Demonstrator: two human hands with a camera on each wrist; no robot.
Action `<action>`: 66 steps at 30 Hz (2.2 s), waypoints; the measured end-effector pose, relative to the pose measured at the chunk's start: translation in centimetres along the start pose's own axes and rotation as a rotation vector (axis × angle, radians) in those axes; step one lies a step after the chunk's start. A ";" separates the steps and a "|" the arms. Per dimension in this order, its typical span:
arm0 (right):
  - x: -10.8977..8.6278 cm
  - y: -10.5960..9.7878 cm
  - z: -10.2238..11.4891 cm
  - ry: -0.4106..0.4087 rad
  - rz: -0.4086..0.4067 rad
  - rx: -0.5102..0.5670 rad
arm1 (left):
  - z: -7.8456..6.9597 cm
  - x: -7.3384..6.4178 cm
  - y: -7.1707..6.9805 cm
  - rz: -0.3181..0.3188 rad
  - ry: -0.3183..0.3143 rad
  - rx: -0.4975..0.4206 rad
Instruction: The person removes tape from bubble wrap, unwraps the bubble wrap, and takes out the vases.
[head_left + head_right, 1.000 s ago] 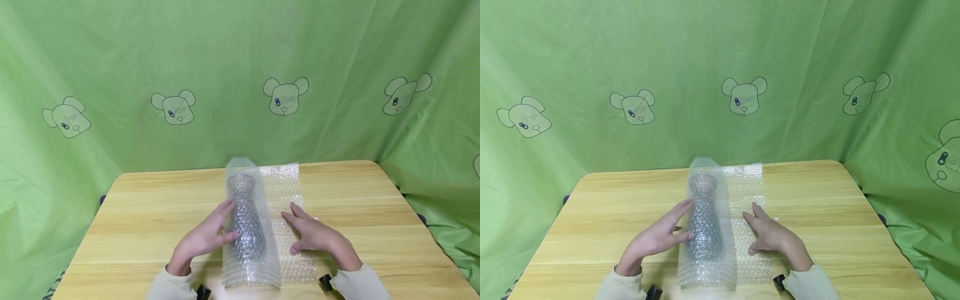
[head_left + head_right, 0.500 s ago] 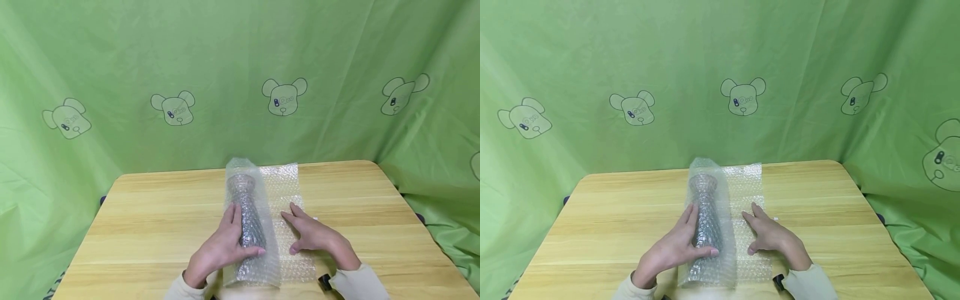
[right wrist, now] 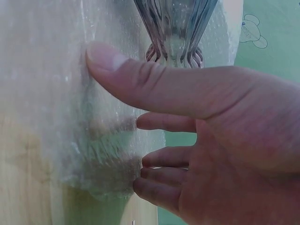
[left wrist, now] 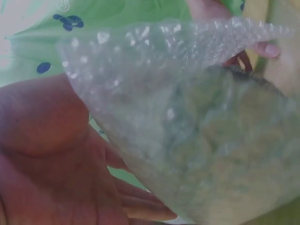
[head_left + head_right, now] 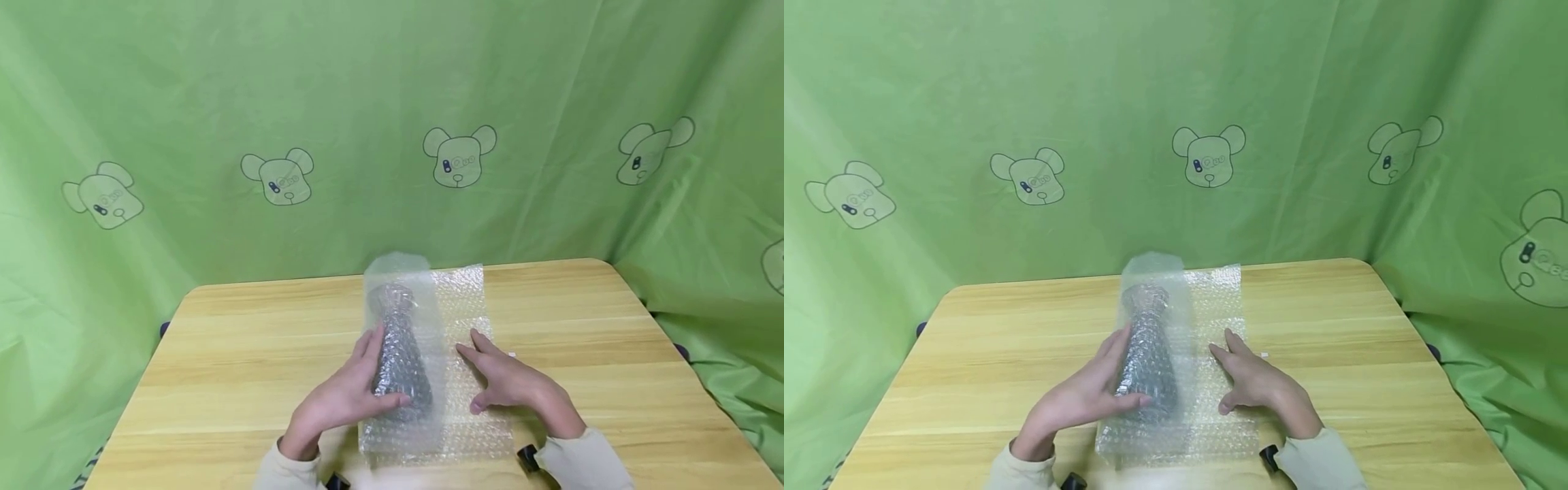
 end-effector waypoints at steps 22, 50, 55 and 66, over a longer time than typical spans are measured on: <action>0.2 0.0 0.1 0.000 0.005 -0.005 | 7.9 -4.2 -2.7 -0.027 -0.002 -0.131; 0.2 -0.1 0.1 0.015 0.004 -0.004 | 5.9 -7.2 -6.7 -0.191 0.047 0.018; 0.2 0.0 0.0 0.009 0.002 -0.002 | 5.6 -7.6 -6.3 -0.207 -0.013 0.043; 0.3 -0.1 0.0 0.009 0.010 -0.005 | 9.3 -9.0 -7.5 -0.255 -0.013 -0.014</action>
Point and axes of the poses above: each hand's wrist, its own x-axis towards the middle knuckle, its own y-axis out of the palm, z = x × y, the point moved 1 cm from there along x, towards the middle knuckle, and after that the axes turned 3 degrees about x, right-handed, at the moved point
